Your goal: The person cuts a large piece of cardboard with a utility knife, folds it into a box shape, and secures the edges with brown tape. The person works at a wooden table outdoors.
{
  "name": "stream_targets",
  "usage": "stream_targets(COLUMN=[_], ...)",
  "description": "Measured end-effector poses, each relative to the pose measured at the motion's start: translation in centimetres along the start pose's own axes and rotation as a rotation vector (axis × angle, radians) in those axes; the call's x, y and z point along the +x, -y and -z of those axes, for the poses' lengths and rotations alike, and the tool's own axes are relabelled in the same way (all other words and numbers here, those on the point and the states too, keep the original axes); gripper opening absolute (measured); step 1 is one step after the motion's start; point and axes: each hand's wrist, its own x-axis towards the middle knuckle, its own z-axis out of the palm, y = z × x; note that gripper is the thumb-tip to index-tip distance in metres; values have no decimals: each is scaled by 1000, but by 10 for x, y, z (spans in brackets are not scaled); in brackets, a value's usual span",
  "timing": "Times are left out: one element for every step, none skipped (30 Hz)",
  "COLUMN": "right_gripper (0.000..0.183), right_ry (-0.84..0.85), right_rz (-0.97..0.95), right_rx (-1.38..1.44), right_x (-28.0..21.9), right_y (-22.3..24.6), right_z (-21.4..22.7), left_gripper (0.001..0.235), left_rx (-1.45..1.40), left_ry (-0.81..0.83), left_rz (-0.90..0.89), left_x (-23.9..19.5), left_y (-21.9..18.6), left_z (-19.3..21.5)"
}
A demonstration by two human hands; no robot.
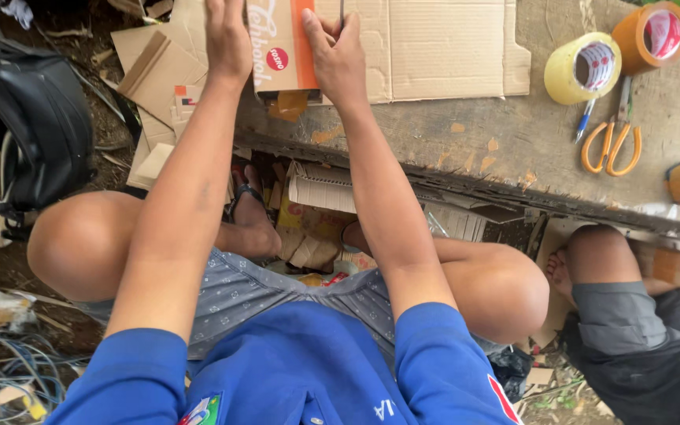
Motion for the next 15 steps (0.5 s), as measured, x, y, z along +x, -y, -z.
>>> stream_targets(right_gripper=[55,53,51,49,49,49,48,50,51,52,51,50,49,49,49], right_ry=[12,24,43,63,67,71,70,68,62,55,60,64,69,73,75], right_rz=[64,6,-61,-127,-115,-103,-84,-67,-59,-52,-57,-62,-68,-80,-93], right_rx=[26,-8,-48,-89,-86,-82,-72,-49,-28,-6,12,30,49,56,64], right_x=[7,13,13,11,11,11,15,17,14,11,11,12,12,12,11], right_y=[-2,-5,-8,-12,-15,-16,-16,-15,-16,-16,-16,-14,-13,-11,-10], right_z=[2,4,8,12,15,18,19,20,21,22,24,26,27,28,29], left_gripper=[47,56,55,54,54,51,48,47,45,45,44,41,38,35,34], left_rx=[-473,-949,-1049,-1149,-1248,-1164,-1074,-984,-1010,-1035,-1059,-1110,-1162,-1213,-1161], left_ry=[10,18,6,-7,-27,28,85,141,158,174,191,189,187,184,163], left_rz=[190,373,383,390,389,443,487,532,468,402,330,371,413,455,470], left_x=[-3,-5,-10,-14,-17,-18,-14,-12,-14,-14,-12,-9,-7,-5,-4], left_y=[3,4,3,-1,-5,-11,-16,-21,-26,-30,-34,-37,-40,-41,-42], left_z=[-7,-13,-20,-25,-27,-28,-25,-20,-16,-12,-10,-9,-10,-12,-15])
